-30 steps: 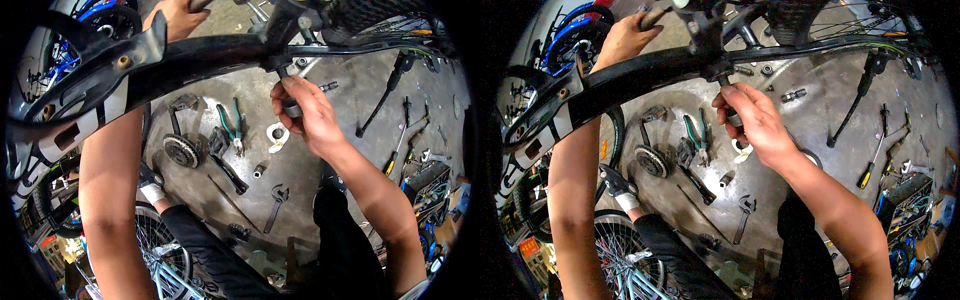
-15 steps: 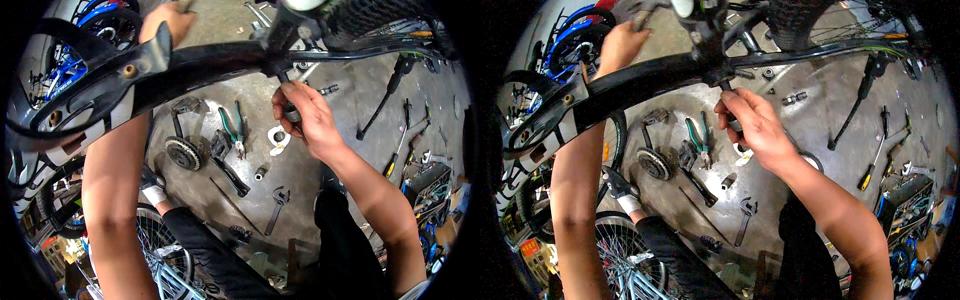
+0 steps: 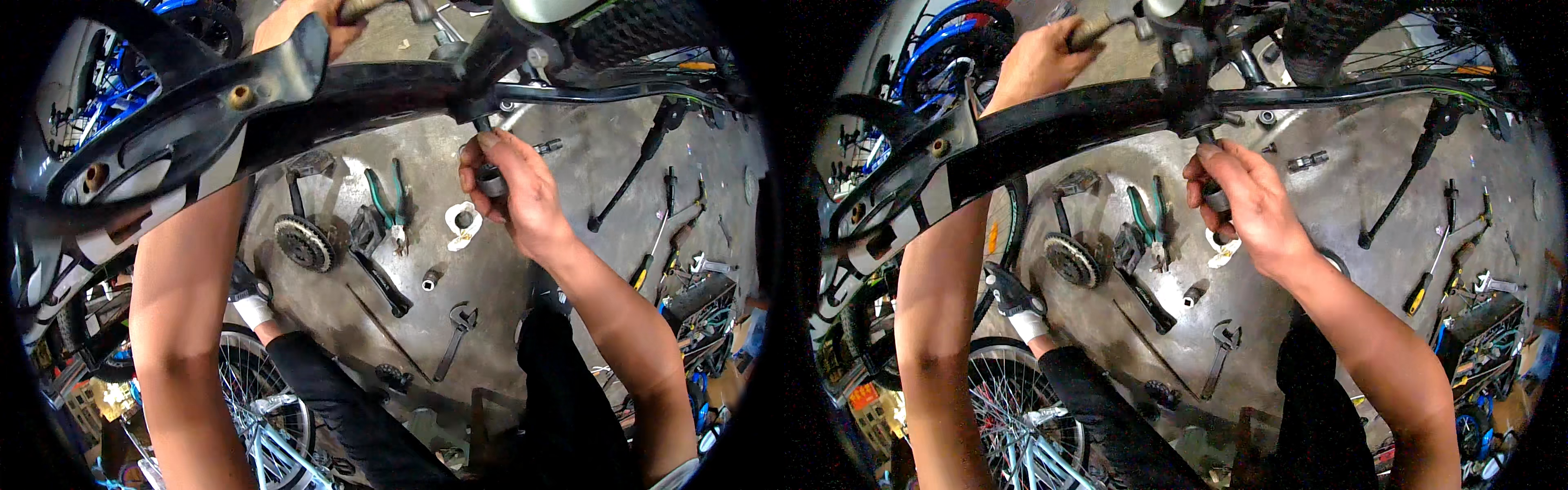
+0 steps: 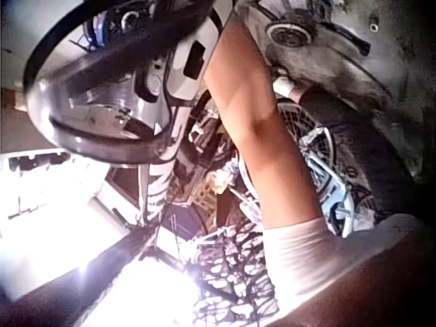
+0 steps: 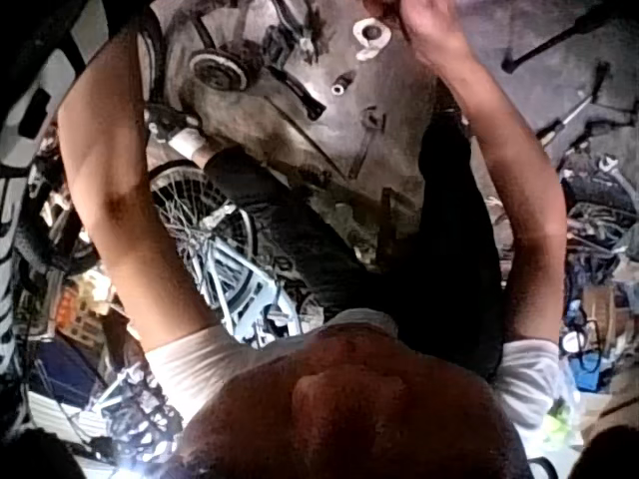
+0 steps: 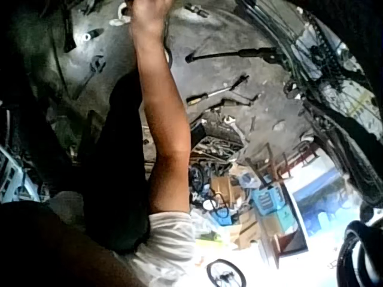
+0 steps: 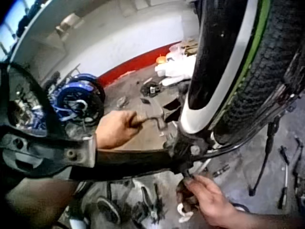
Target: The person uses a hammer and a specialized tool to remove a bottom bracket from a bicycle frame, cleans the part, and then reinstalls it into the frame by hand and with a hammer.
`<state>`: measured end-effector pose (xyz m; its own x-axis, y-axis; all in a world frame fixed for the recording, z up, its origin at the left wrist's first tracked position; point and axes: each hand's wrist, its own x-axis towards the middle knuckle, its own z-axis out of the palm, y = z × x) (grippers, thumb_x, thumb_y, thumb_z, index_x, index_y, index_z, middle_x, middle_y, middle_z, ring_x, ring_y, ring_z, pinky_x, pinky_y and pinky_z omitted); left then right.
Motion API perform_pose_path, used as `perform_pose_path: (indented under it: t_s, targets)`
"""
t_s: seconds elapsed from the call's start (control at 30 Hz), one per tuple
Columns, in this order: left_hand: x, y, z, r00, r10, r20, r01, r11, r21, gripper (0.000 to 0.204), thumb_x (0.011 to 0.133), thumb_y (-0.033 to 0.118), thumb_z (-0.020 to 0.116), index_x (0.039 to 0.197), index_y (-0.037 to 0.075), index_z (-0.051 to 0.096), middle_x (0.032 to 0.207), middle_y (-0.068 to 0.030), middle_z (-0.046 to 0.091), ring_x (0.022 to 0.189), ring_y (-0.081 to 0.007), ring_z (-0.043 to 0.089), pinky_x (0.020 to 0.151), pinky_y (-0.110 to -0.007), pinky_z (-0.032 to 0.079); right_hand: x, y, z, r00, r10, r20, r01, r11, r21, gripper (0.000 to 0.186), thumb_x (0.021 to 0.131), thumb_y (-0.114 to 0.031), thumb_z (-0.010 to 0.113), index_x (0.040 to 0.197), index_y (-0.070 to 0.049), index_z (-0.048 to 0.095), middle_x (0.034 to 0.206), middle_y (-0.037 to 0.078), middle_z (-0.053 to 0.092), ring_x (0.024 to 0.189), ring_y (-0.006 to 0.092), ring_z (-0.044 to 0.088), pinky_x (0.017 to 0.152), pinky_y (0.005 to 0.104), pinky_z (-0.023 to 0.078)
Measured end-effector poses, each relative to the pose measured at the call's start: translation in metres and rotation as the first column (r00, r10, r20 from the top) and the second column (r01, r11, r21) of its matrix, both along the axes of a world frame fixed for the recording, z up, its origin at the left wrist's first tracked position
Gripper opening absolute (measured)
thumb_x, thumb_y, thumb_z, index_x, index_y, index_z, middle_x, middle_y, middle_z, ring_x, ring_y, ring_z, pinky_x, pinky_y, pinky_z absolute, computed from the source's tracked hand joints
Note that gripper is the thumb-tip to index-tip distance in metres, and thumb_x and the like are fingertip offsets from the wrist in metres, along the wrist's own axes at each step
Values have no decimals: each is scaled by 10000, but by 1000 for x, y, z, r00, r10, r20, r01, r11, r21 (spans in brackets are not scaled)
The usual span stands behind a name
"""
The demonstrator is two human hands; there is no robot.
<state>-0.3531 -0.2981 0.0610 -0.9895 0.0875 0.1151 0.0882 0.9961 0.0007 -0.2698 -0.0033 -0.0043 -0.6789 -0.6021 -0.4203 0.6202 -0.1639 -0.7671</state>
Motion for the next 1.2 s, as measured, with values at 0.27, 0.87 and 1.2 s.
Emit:
perform_pose_path:
  t_s: [0.27,0.87,1.2]
  targets:
    - [-4,-23,-10,999,39,-24,-40,999,-26,408,843,359,724,1119,61,684,910,-215,708,857,-386,689,756,-440,530,-1,0,3,1000,7,-22,-8,1000,-19,352,1020,-392,491,972,-60,598,771,18,591,565,79,476,472,224,318]
    - [-19,-30,8,960,275,-53,-266,954,139,468,861,417,699,1058,-7,706,868,-232,706,828,-350,709,769,-420,531,1,1,4,1000,11,-14,-11,1000,6,342,1020,-402,501,972,-79,601,783,10,590,569,75,490,471,213,320]
    - [-15,1,10,996,87,-9,-87,996,29,441,892,394,705,1133,24,681,881,-202,700,795,-367,687,757,-421,530,-3,7,-4,999,7,-52,-8,999,-32,358,1018,-417,490,972,-79,598,784,8,595,587,76,493,490,219,338]
